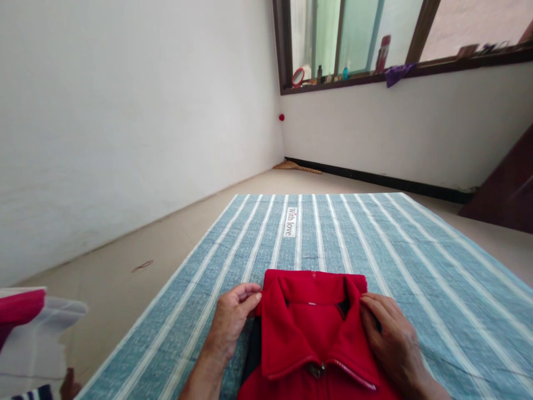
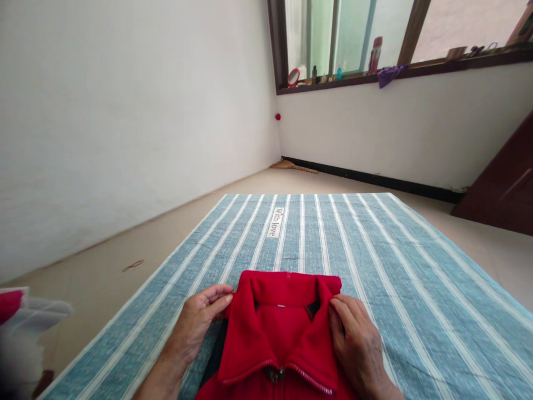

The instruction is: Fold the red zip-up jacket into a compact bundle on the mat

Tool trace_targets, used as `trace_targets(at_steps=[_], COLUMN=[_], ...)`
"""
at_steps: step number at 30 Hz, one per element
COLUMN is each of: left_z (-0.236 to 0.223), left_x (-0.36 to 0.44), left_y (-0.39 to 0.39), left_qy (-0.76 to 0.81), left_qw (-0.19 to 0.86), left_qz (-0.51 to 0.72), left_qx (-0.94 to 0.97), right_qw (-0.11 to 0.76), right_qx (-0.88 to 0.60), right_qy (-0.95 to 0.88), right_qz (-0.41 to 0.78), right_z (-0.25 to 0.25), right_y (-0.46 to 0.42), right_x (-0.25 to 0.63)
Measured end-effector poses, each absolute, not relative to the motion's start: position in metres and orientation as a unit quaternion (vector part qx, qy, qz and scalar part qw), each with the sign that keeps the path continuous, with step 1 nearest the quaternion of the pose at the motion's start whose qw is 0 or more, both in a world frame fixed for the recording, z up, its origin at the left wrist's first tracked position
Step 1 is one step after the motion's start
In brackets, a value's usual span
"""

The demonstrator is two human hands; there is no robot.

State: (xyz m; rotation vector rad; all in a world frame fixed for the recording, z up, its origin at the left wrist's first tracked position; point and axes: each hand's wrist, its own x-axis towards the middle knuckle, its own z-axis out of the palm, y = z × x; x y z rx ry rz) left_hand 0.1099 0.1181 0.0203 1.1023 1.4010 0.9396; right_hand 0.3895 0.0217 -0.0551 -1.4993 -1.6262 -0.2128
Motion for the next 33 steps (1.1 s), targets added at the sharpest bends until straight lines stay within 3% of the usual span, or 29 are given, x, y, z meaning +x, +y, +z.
trace_targets(at_steps=[19, 27, 33], left_z=[0.014, 0.019, 0.027], left_x=[0.109, 0.107, 0.106], left_y=[0.121, 0.131, 0.148], left_qy=[0.564, 0.561, 0.533], left_qw=[0.574, 0.556, 0.571], left_qz=[0.396, 0.366, 0.328], left_qx=[0.443, 0.492, 0.531], right_qw=[0.452, 0.458, 0.371], right_qx=[-0.610, -0.621, -0.664], right_qy=[-0.649, -0.632, -0.648], right_qz=[-0.052, -0.070, 0.027], right_z=[-0.051, -0.012, 0.013], right_y=[0.022, 0.034, 0.077], right_x=[0.389, 0.391, 0.379])
